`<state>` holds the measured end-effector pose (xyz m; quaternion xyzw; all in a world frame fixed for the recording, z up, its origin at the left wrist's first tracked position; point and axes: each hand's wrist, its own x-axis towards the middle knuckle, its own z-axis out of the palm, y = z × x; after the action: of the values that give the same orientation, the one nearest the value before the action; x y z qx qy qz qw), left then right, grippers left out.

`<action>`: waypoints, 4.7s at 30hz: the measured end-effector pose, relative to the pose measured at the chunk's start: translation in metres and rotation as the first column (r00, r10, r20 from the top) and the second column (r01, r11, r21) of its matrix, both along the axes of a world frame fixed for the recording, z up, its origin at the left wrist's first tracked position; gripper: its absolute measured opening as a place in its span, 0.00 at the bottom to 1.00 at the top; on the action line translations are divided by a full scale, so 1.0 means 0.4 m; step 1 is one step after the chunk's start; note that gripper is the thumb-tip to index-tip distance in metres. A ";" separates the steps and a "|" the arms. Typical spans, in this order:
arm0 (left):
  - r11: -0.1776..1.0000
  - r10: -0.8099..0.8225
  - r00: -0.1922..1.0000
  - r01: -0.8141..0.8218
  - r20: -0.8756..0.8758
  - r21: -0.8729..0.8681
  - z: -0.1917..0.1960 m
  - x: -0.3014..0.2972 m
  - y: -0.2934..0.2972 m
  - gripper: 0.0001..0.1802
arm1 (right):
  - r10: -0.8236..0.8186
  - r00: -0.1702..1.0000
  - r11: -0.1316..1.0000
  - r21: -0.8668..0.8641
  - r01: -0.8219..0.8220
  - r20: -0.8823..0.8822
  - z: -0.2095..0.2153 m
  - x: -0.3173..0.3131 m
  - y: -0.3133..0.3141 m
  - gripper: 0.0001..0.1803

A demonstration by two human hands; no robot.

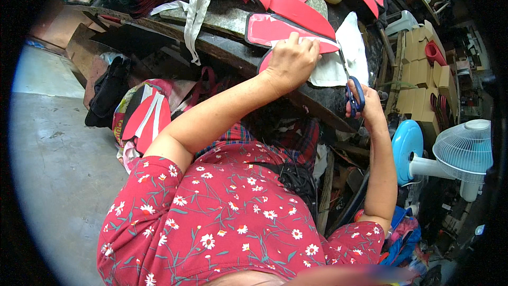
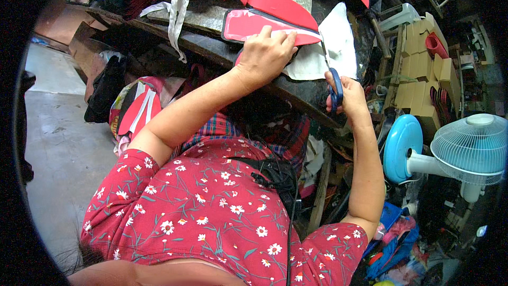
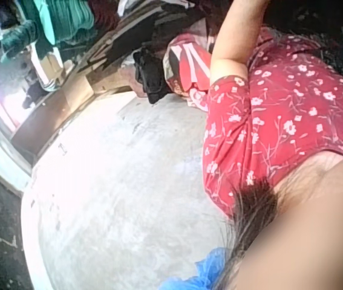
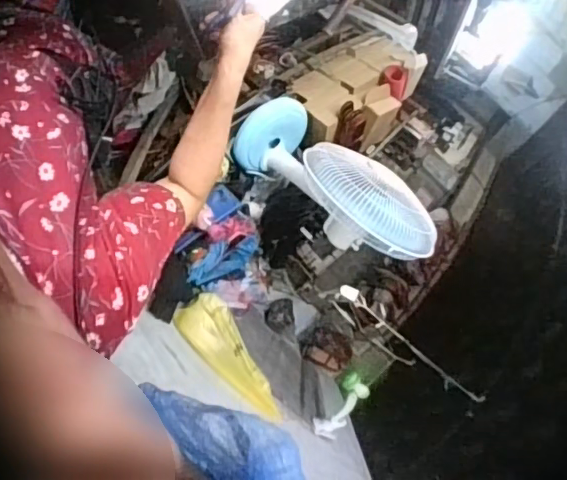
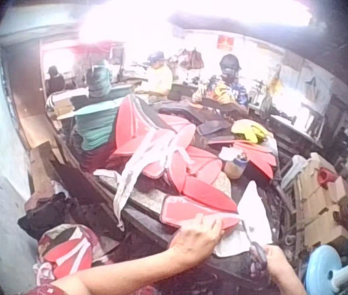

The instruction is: The person uses scissors to cut white fabric strips and pink foam pieces on a cluttered workbench. They repeatedly position the material, trim edges, and set finished pieces aside.

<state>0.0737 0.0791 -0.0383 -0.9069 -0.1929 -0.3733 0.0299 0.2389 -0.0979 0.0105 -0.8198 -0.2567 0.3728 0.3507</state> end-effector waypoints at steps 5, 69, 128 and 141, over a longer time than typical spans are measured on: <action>1.000 0.011 1.000 -0.011 -0.027 0.002 -0.012 0.003 0.000 0.19 | -0.032 0.997 0.999 0.027 0.030 0.069 -0.012 0.026 -0.002 0.25; 0.730 0.097 0.675 0.451 0.731 -0.514 0.281 -0.345 0.523 0.16 | 0.208 0.695 0.651 0.433 -0.624 0.688 -0.007 -0.192 0.403 0.30; 0.998 -0.067 0.985 0.069 -0.160 0.007 -0.024 -0.178 0.088 0.33 | 0.536 0.824 0.770 0.295 -0.566 0.182 -0.027 -0.007 0.448 0.41; 0.986 -0.139 0.981 0.123 -0.138 -0.114 0.000 -0.166 0.124 0.29 | 0.560 0.811 0.792 0.176 -0.584 0.170 0.028 0.155 0.332 0.38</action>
<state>0.0072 0.1289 -0.0381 -0.9428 -0.1494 -0.2968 -0.0284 0.3007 0.0350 0.0216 -0.6787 -0.5512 0.3852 0.2952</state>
